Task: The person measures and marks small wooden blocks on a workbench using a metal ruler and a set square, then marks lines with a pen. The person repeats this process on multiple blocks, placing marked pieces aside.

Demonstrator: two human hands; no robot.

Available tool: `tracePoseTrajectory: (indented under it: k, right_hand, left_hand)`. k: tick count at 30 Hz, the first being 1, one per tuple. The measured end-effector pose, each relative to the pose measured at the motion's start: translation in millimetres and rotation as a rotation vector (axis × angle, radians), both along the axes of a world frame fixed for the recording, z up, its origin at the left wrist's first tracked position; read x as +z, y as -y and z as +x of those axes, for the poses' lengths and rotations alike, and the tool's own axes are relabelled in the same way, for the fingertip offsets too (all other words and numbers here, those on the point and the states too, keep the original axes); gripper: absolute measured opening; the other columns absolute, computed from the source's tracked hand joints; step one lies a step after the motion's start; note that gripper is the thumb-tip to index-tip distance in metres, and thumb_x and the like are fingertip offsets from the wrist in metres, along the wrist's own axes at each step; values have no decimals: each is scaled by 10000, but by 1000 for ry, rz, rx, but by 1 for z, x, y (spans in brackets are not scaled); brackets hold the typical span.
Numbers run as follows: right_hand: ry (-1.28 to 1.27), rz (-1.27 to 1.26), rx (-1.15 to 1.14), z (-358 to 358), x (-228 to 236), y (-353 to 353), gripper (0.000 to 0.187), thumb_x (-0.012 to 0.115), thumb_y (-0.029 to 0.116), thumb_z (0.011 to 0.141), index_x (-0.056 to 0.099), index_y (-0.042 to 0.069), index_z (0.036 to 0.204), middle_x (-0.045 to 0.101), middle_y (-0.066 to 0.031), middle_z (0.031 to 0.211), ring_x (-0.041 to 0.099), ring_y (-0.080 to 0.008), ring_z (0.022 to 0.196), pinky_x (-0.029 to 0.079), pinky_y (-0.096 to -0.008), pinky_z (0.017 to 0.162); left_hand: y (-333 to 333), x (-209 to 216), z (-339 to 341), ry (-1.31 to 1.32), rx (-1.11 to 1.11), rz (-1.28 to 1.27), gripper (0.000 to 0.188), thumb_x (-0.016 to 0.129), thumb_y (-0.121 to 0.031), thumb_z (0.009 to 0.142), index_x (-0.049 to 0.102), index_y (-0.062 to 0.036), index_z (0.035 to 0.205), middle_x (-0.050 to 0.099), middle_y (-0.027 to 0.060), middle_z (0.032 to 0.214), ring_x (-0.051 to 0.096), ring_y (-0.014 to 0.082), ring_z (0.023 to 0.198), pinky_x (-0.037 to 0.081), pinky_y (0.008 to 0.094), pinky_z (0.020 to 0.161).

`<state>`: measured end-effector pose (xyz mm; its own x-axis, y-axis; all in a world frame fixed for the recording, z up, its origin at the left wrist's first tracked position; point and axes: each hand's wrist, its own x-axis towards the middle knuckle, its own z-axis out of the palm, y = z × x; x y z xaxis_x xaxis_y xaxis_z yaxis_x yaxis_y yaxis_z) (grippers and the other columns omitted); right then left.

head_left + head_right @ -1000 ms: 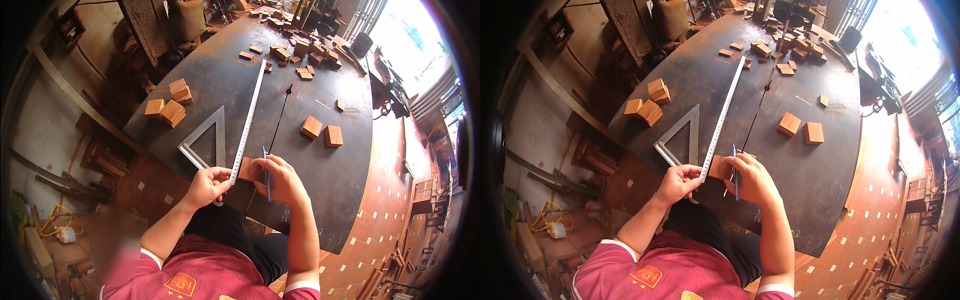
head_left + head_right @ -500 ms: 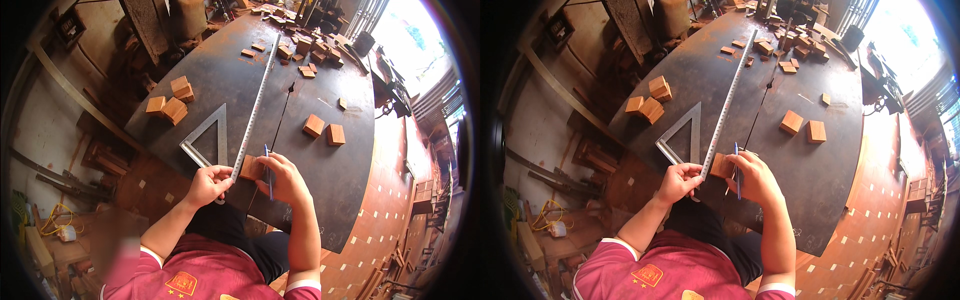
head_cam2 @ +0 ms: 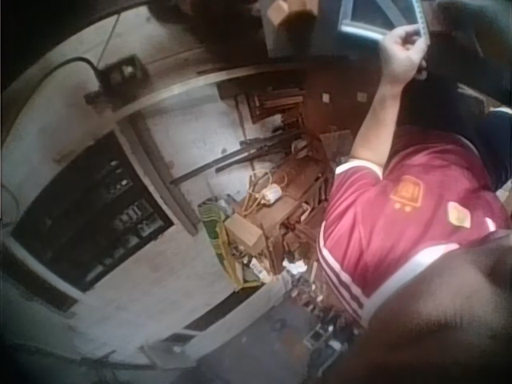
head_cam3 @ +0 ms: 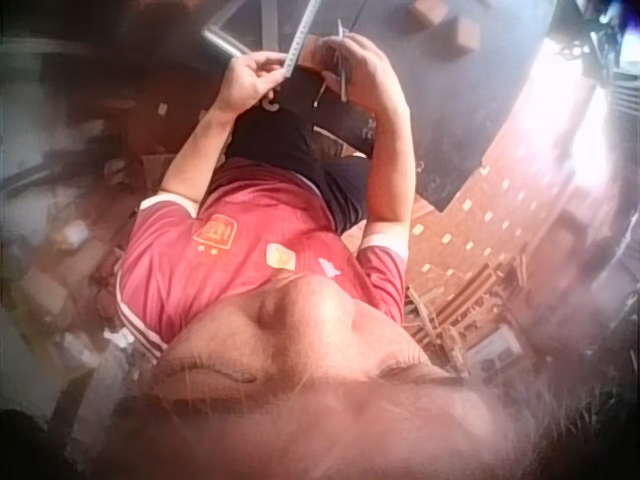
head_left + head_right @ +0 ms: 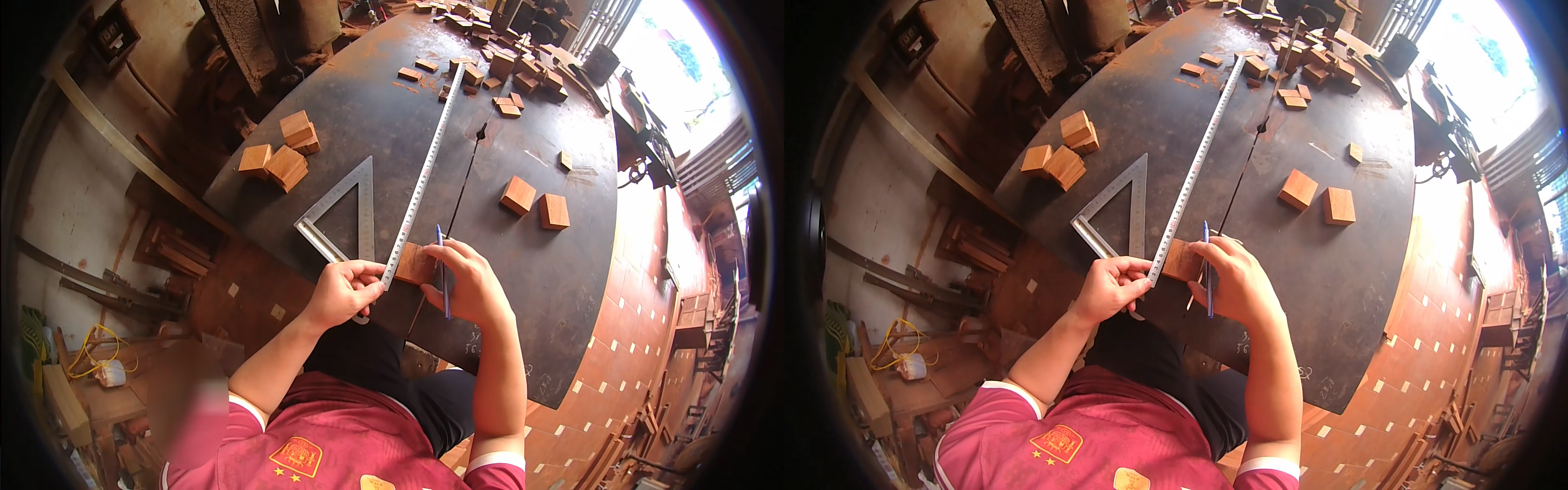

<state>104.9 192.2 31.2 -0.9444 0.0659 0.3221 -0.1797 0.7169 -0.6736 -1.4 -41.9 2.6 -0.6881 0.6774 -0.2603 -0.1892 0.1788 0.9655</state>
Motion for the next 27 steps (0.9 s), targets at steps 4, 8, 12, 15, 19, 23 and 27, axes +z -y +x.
tracePoseTrajectory:
  k: [4,8,12,15,19,23,27]
  right_hand:
    - [-5,-3,-5,0,-2,0,534,860,81,670,665,53,1166,682,-148,1048,671,-369,943,557,-419,840]
    - [-7,6,-10,0,-3,0,534,862,83,667,666,49,1163,683,-147,1047,674,-363,940,559,-415,841]
    - [-1,10,-15,0,-3,0,530,859,87,672,667,50,1164,683,-146,1052,674,-361,948,558,-415,849]
    - [11,8,-14,0,-2,0,527,857,90,676,668,52,1166,683,-148,1058,674,-360,956,558,-417,855]
    - [9,12,-16,0,-3,0,530,857,91,675,669,54,1168,682,-150,1062,675,-362,961,558,-419,859]
    - [10,8,-18,1,-2,0,529,855,86,674,668,54,1167,683,-152,1063,673,-366,964,557,-419,862]
    - [11,3,-12,0,-2,0,532,855,80,670,668,54,1167,682,-154,1062,671,-369,959,557,-421,860]
  left_hand:
    - [0,-1,-1,2,-23,-2,309,731,-27,924,693,82,1211,722,51,869,621,25,612,528,190,518]
    - [0,-2,0,-6,-13,-2,316,727,-23,921,694,79,1219,721,45,839,630,43,581,522,204,527]
    - [0,-3,0,-15,-16,-7,323,732,-25,919,697,70,1226,722,39,843,630,40,585,526,203,539]
    - [0,0,1,-8,-14,-9,324,733,-21,919,689,82,1224,723,51,859,631,38,603,536,200,540]
    - [0,-1,4,-10,-4,8,325,733,-14,918,685,88,1223,720,53,858,629,38,605,536,198,537]
    - [0,0,2,-8,-16,-4,325,731,-12,920,686,83,1227,713,45,844,627,39,600,532,197,536]
    - [0,0,3,-1,-15,-6,328,729,-11,920,687,80,1232,710,40,839,626,40,599,531,196,538]
